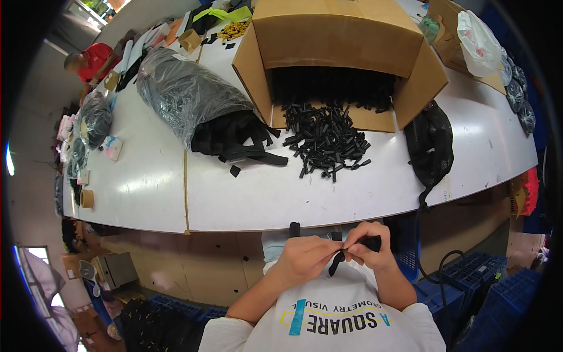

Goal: The person repeatedly picks small black plastic clips from a cardboard box and attaches them to the ends of black fabric straps. The person handles the straps and clips by hand, folding and aligning the strap ends before inserting the clips. The assembled straps are placed on the table.

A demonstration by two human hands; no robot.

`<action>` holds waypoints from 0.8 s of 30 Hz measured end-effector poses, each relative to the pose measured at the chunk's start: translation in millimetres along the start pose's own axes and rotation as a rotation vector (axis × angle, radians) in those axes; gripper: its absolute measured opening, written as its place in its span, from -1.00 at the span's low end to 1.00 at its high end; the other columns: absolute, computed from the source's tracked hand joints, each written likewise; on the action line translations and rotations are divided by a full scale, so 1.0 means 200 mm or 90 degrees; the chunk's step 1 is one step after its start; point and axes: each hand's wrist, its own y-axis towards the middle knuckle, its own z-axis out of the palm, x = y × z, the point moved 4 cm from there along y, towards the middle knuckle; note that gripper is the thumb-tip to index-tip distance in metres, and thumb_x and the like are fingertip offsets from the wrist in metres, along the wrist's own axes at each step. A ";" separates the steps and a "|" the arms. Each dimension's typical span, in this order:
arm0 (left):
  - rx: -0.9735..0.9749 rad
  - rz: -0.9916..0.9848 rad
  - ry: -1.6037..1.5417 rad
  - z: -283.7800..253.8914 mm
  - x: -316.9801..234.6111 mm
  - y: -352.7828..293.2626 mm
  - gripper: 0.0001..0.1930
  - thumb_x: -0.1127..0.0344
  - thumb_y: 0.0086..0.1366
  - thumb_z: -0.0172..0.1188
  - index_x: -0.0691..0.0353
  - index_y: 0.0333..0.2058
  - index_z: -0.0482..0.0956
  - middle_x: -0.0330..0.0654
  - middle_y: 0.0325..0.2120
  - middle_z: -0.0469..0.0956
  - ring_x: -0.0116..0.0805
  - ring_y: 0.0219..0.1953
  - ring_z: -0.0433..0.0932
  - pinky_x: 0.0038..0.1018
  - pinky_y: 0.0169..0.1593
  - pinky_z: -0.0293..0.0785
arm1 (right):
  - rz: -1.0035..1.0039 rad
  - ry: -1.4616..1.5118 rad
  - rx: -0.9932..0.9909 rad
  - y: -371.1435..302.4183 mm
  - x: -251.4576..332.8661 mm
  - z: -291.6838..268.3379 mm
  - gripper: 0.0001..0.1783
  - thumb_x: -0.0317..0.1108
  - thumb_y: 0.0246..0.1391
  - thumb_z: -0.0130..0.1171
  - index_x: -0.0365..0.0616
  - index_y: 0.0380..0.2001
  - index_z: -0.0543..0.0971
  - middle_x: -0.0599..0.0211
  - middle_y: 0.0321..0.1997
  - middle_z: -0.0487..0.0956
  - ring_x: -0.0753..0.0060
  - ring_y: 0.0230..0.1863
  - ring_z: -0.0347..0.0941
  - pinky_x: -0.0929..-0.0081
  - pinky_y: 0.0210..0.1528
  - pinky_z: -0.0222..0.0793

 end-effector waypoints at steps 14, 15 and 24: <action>0.032 -0.012 -0.022 -0.02 -0.01 0.01 -0.80 0.60 -0.09 0.26 0.34 -0.39 0.57 -0.09 -0.58 0.56 -0.19 -0.60 0.54 -0.44 -0.54 0.43 | 0.092 -0.079 0.077 0.03 0.03 0.02 -0.94 -0.56 0.02 0.16 -0.30 -0.41 0.47 0.33 -0.59 0.50 0.62 -0.59 0.41 0.70 -0.55 0.29; 0.034 -0.009 -0.021 -0.02 -0.01 0.01 -0.80 0.60 -0.09 0.27 0.34 -0.39 0.56 -0.09 -0.58 0.56 -0.19 -0.60 0.54 -0.44 -0.54 0.43 | 0.099 -0.077 0.080 0.03 0.02 0.02 -0.93 -0.56 0.02 0.16 -0.30 -0.41 0.47 0.33 -0.59 0.50 0.62 -0.60 0.41 0.70 -0.55 0.28; 0.067 -0.020 -0.033 -0.01 0.01 -0.01 -0.79 0.60 -0.10 0.25 0.34 -0.39 0.56 -0.11 -0.60 0.55 -0.20 -0.60 0.54 -0.44 -0.54 0.43 | 0.108 -0.072 0.089 0.04 -0.02 0.00 -0.91 -0.54 -0.05 0.20 -0.30 -0.46 0.48 0.34 -0.65 0.51 0.66 -0.67 0.39 0.72 -0.65 0.20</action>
